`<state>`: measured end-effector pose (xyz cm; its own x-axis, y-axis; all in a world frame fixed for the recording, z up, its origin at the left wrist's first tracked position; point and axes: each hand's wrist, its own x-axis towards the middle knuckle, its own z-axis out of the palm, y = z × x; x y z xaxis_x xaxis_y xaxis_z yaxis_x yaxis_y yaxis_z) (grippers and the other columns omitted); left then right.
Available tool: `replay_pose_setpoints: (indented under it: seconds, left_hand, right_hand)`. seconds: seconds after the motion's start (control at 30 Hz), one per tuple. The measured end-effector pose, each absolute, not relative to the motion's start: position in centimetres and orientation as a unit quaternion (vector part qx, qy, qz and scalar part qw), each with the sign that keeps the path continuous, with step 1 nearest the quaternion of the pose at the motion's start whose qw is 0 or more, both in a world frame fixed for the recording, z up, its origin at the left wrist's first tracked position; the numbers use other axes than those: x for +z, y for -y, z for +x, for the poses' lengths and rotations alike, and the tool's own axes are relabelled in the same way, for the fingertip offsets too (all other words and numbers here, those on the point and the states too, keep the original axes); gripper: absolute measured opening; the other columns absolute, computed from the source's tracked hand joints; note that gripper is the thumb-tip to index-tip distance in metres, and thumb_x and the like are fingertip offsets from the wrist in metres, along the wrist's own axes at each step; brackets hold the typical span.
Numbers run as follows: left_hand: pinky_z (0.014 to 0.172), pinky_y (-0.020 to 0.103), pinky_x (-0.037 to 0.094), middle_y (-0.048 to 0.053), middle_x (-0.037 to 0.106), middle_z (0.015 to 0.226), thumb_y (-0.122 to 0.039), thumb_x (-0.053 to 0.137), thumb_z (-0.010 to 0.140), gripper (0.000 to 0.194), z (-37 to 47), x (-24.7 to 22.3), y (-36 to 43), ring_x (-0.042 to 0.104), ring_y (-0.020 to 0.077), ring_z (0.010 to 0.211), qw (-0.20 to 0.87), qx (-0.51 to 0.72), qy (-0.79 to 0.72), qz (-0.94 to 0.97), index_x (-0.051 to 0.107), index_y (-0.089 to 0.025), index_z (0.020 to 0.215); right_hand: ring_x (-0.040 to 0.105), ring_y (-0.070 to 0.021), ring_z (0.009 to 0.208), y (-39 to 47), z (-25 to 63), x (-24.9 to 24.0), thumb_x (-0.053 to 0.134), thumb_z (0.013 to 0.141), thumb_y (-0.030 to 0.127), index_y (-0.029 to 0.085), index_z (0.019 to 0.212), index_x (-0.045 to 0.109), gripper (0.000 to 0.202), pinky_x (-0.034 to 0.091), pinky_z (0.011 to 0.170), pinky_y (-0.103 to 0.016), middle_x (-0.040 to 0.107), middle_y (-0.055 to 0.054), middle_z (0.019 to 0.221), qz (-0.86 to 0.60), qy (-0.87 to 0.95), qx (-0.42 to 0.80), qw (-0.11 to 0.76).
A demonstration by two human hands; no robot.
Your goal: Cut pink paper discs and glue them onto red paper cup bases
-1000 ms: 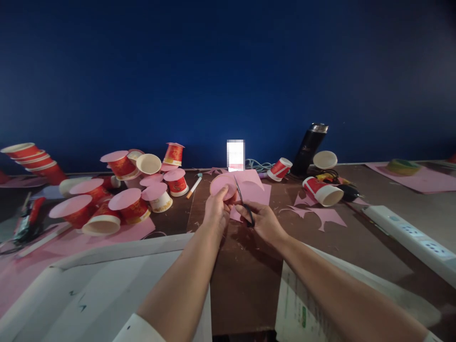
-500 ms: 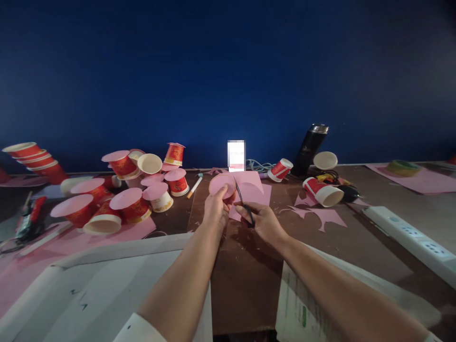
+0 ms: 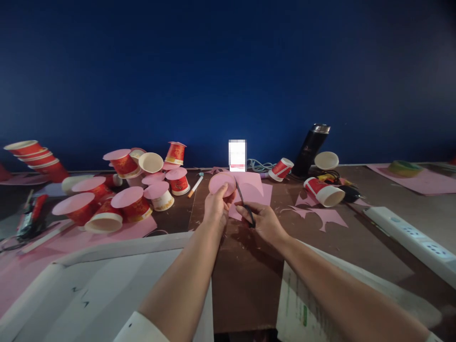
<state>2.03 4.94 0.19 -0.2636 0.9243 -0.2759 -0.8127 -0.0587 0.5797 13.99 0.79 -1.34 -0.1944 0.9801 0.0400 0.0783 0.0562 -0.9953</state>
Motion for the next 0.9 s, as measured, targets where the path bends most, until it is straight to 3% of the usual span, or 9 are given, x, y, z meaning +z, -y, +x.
replay_pose_setpoints:
  seconds: [0.3,0.53,0.9]
  left_hand:
    - [0.061,0.024,0.054,0.007,0.067,0.072,-0.009,0.072,0.07,0.014,2.3,-0.5,-5.1,0.066,0.0138,0.061,0.605,0.717,-0.336,0.087,0.063,-0.01,0.081]
    - [0.053,0.022,0.049,0.005,0.063,0.061,-0.011,0.068,0.072,0.007,2.7,-0.8,-4.9,0.061,0.0117,0.051,0.61,0.703,-0.343,0.124,0.061,-0.009,0.07]
    - [0.054,0.023,0.048,0.006,0.063,0.062,-0.015,0.07,0.069,0.011,2.9,-0.8,-4.6,0.061,0.0133,0.053,0.617,0.688,-0.358,0.134,0.062,-0.008,0.072]
  right_hand:
    - [0.042,-0.0083,0.047,-1.0,13.9,-2.3,0.073,0.069,0.05,0.015,0.103,0.07,0.049,0.03,0.044,-0.022,0.053,0.003,0.056,-0.442,0.528,0.569,0.449]
    - [0.042,-0.0081,0.047,-1.0,14.0,-1.9,0.073,0.069,0.051,0.017,0.096,0.07,0.044,0.03,0.044,-0.022,0.052,0.004,0.056,-0.425,0.531,0.58,0.448]
    - [0.04,-0.0085,0.05,-1.1,14.0,-1.9,0.072,0.068,0.053,0.015,0.098,0.07,0.049,0.028,0.045,-0.023,0.049,0.003,0.057,-0.43,0.533,0.565,0.46]
